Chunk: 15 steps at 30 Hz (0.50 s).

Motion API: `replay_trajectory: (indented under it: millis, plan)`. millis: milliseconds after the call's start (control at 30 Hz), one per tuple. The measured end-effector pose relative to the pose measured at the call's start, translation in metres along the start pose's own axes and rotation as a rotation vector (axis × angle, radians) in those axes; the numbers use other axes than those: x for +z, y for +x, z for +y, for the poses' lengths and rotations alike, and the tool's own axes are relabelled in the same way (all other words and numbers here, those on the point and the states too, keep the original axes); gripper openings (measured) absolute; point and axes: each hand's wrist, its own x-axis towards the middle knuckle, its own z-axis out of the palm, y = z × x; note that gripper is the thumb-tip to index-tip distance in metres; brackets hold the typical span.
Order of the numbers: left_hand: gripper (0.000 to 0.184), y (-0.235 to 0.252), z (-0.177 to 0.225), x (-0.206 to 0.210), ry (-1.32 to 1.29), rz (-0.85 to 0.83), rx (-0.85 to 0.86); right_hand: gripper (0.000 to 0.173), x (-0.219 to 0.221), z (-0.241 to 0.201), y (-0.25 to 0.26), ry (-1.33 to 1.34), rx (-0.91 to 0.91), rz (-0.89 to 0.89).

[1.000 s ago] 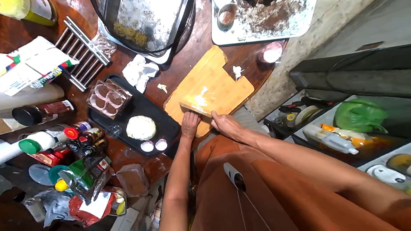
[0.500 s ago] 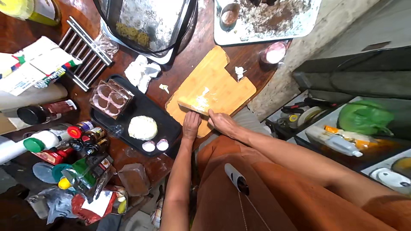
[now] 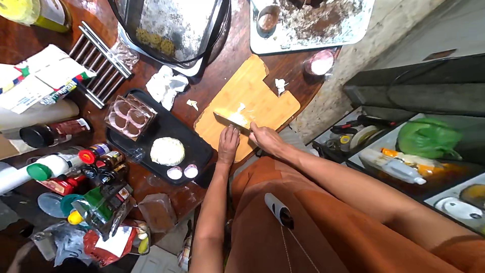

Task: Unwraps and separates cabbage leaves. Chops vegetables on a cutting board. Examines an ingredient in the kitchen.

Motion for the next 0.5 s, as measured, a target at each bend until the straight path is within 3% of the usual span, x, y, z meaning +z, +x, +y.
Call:
replay_trajectory:
  millis: [500]
  plan:
    - [0.013, 0.002, -0.009, 0.008, 0.117, -0.026, 0.129, 0.019, -0.006, -0.001, -0.033, -0.068, -0.024, 0.011]
